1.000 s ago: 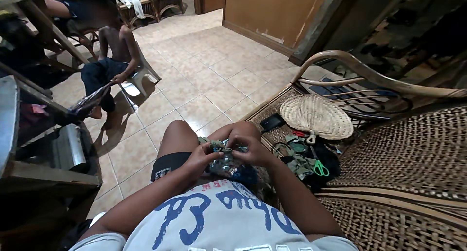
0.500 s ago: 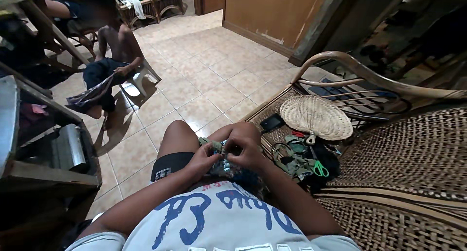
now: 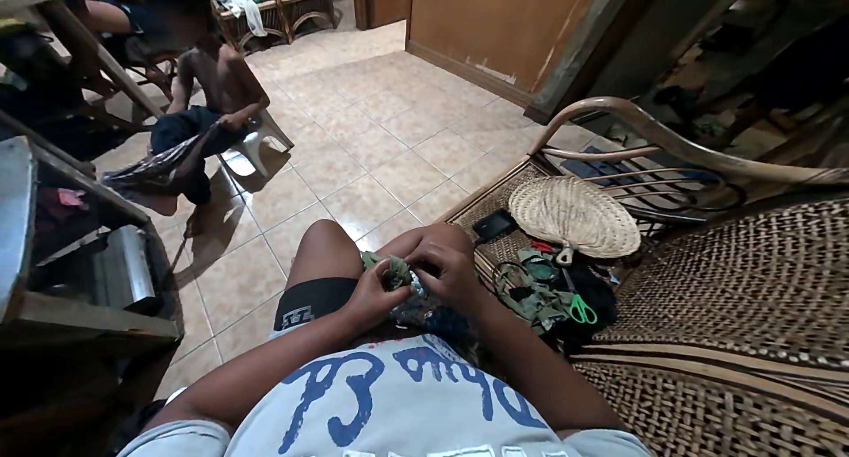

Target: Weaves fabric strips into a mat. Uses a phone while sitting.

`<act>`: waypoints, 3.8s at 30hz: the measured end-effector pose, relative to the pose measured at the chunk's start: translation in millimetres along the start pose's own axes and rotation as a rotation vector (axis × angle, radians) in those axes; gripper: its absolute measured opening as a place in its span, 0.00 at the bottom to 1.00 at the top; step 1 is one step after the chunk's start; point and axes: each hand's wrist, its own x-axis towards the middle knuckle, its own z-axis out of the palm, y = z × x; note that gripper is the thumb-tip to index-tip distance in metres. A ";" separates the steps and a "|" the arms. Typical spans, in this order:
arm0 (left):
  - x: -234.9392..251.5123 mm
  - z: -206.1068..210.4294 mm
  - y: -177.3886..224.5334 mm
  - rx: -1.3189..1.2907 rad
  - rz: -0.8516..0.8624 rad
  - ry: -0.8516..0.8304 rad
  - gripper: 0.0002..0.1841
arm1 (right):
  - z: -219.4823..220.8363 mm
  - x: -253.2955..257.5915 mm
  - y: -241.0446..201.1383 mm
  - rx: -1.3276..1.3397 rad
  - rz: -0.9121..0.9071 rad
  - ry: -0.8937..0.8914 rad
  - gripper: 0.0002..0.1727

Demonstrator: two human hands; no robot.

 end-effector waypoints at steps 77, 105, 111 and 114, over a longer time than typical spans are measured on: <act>-1.5 -9.0 -2.7 -0.097 -0.072 0.044 0.20 | 0.6 -27.6 -30.2 0.414 0.466 0.172 0.05; -2.1 -11.0 -6.6 -0.038 0.025 0.124 0.11 | 0.1 -39.8 -34.6 0.040 0.090 -0.037 0.11; -2.5 -9.6 -8.2 -0.099 0.025 0.162 0.10 | 1.8 -41.7 -46.1 0.383 0.350 -0.079 0.12; -4.5 -9.6 -7.9 -0.135 -0.015 0.198 0.11 | -13.1 -36.2 -54.8 0.818 0.653 -0.453 0.11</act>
